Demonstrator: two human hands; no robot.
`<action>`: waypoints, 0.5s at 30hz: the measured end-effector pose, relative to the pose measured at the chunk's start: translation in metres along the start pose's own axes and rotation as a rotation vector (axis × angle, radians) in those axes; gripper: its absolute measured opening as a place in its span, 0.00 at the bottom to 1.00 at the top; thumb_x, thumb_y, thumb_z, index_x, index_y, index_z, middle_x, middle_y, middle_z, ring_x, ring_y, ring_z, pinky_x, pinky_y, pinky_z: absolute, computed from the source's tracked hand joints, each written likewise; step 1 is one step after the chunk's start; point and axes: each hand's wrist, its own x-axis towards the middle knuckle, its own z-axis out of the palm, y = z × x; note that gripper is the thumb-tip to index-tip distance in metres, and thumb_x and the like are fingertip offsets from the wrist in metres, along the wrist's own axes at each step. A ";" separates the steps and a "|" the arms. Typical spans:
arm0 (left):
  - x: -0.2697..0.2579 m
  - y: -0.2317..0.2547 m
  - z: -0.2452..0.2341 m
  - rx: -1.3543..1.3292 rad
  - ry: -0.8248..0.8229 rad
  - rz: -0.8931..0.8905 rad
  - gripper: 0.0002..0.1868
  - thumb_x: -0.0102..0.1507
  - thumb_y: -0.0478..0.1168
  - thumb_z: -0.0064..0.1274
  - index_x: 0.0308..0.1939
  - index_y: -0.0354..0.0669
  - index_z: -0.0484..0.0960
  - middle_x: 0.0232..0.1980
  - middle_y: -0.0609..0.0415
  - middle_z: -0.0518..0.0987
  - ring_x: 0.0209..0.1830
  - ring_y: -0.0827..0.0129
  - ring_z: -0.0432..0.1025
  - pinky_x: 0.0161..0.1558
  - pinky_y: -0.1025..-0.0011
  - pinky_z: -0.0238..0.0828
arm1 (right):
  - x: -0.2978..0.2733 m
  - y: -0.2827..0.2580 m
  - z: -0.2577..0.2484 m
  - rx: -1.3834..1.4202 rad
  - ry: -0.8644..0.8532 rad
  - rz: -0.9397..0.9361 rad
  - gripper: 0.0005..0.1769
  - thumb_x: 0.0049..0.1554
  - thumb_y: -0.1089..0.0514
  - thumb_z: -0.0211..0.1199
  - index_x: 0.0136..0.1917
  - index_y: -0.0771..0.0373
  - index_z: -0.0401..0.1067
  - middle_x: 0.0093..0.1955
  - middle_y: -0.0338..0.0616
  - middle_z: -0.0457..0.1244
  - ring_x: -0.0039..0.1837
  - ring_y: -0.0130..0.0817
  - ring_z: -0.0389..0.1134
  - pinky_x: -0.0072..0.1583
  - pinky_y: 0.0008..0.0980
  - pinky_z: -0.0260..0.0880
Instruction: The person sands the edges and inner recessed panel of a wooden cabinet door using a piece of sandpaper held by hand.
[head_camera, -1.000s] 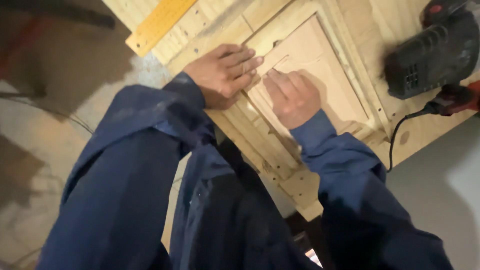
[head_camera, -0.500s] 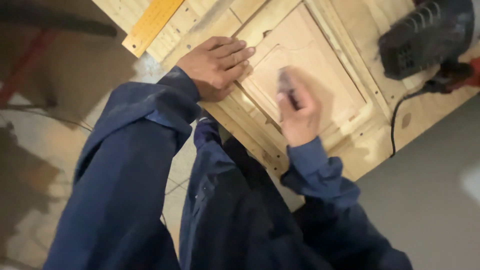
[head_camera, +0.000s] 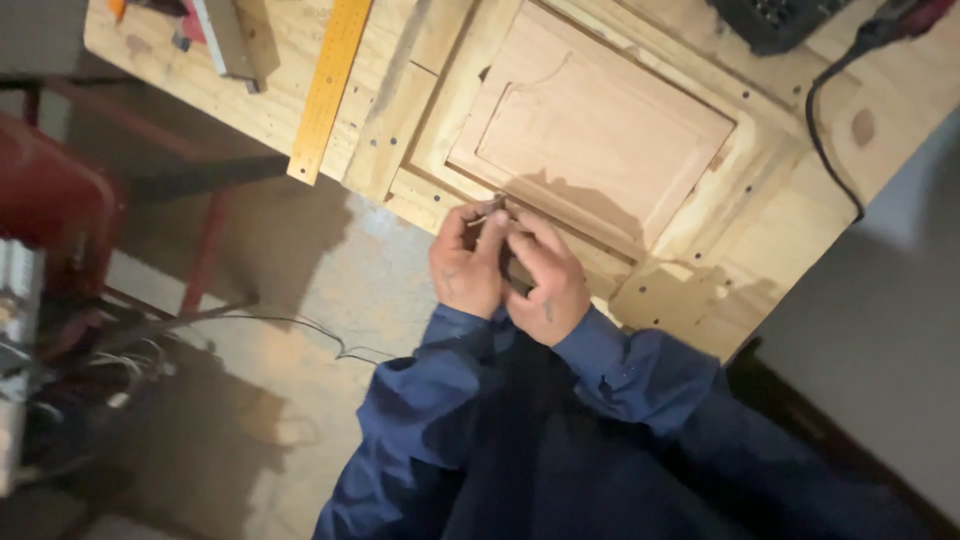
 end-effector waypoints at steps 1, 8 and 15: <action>0.006 0.001 -0.009 0.014 -0.016 0.005 0.10 0.63 0.41 0.65 0.48 0.52 0.87 0.38 0.54 0.87 0.37 0.65 0.84 0.37 0.71 0.84 | 0.000 0.003 0.001 0.004 0.017 0.014 0.28 0.51 0.53 0.73 0.65 0.54 0.75 0.70 0.43 0.63 0.64 0.49 0.71 0.63 0.43 0.77; 0.082 0.045 -0.067 0.532 -0.318 0.350 0.06 0.67 0.38 0.51 0.46 0.47 0.83 0.42 0.50 0.85 0.43 0.54 0.81 0.45 0.62 0.77 | 0.072 0.082 -0.025 -0.140 0.043 -0.080 0.17 0.60 0.54 0.65 0.60 0.62 0.77 0.58 0.53 0.68 0.59 0.55 0.68 0.65 0.51 0.65; 0.160 0.043 -0.026 0.949 -0.670 0.284 0.10 0.66 0.45 0.52 0.42 0.42 0.81 0.47 0.42 0.80 0.48 0.46 0.75 0.49 0.52 0.72 | 0.103 0.112 -0.042 -0.693 0.257 -0.026 0.17 0.68 0.58 0.59 0.67 0.66 0.74 0.69 0.50 0.64 0.64 0.53 0.62 0.62 0.50 0.60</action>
